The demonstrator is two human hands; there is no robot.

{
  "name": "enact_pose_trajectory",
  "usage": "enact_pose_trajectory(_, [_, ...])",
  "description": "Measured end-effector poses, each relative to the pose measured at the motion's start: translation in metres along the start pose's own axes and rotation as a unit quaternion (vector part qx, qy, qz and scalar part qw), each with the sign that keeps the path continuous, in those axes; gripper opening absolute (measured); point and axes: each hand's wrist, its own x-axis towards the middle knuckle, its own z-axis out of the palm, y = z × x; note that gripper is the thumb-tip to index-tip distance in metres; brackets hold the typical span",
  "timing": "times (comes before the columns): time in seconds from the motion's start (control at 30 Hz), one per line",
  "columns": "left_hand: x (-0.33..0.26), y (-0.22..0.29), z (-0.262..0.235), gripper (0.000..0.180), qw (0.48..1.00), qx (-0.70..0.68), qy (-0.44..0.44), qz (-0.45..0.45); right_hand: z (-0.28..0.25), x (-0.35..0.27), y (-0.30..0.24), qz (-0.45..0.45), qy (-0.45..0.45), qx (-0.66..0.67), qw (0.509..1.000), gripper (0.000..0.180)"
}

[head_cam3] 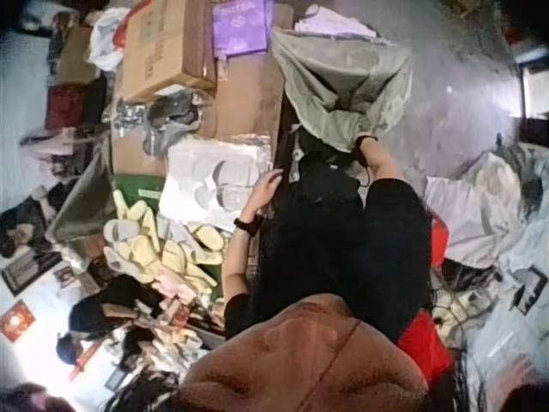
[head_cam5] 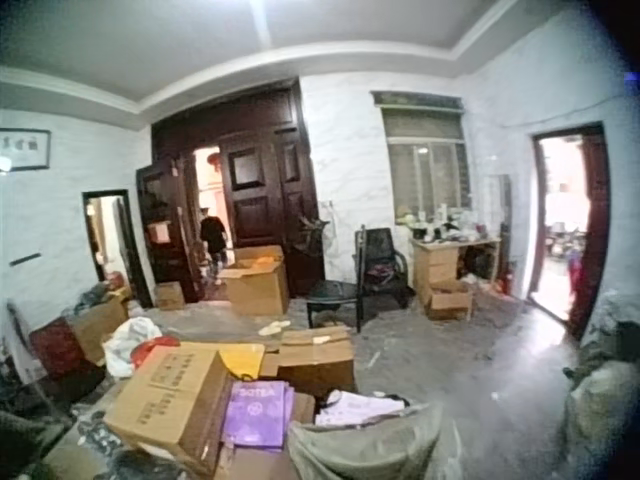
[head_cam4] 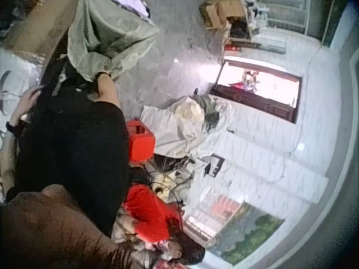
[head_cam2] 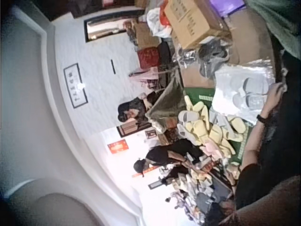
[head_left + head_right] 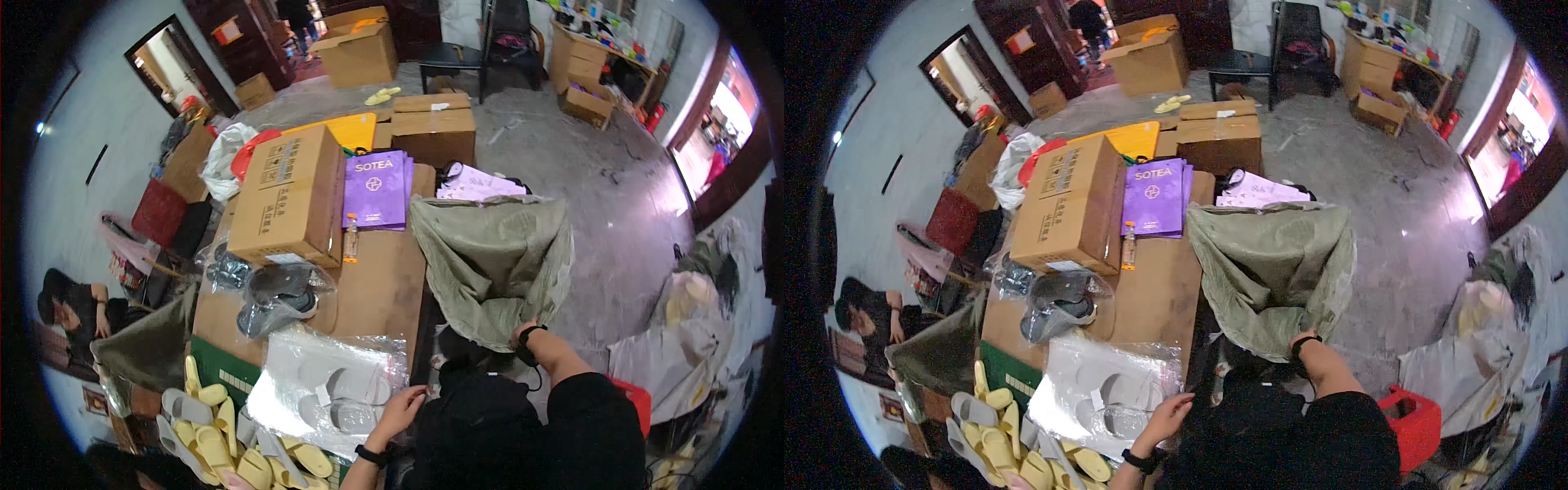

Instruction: The recorder is placing various foam sliders/shoes into plastic bags and then into a large storage sack.

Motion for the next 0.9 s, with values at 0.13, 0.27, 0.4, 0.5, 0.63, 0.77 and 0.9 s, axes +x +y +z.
enact_pose_trajectory(0.13, [0.074, 0.028, 0.013, 0.031, 0.979, 0.106, -0.042, 0.169, 0.031, 0.02, 0.006, -0.108, 0.137, -0.29, 0.941, 0.045])
enact_pose_trajectory(0.27, [0.174, 0.059, 0.05, 0.043, 0.908, 0.244, -0.054, 0.335, 0.011, -0.025, 0.009, -0.13, 0.027, -0.055, 0.99, 0.04])
enact_pose_trajectory(0.4, [0.233, 0.05, 0.084, 0.054, 0.87, 0.299, -0.125, 0.372, -0.032, -0.114, -0.018, -0.297, 0.138, 0.021, 0.945, 0.04])
enact_pose_trajectory(0.5, [0.239, 0.049, 0.079, 0.064, 0.844, 0.407, -0.282, 0.207, -0.065, -0.161, -0.007, -0.316, 0.193, 0.111, 0.922, 0.044])
enact_pose_trajectory(0.63, [0.233, -0.029, 0.048, 0.045, 0.79, 0.493, -0.344, 0.121, -0.053, -0.134, 0.008, -0.282, 0.26, 0.244, 0.891, 0.043])
enact_pose_trajectory(0.77, [0.217, -0.001, -0.003, 0.02, 0.795, 0.537, -0.217, 0.178, -0.061, -0.11, 0.021, -0.179, 0.481, -0.028, 0.858, 0.049])
enact_pose_trajectory(0.9, [0.202, 0.031, -0.044, 0.008, 0.779, 0.569, -0.082, 0.25, -0.085, -0.098, 0.065, -0.183, 0.495, -0.034, 0.849, 0.06])
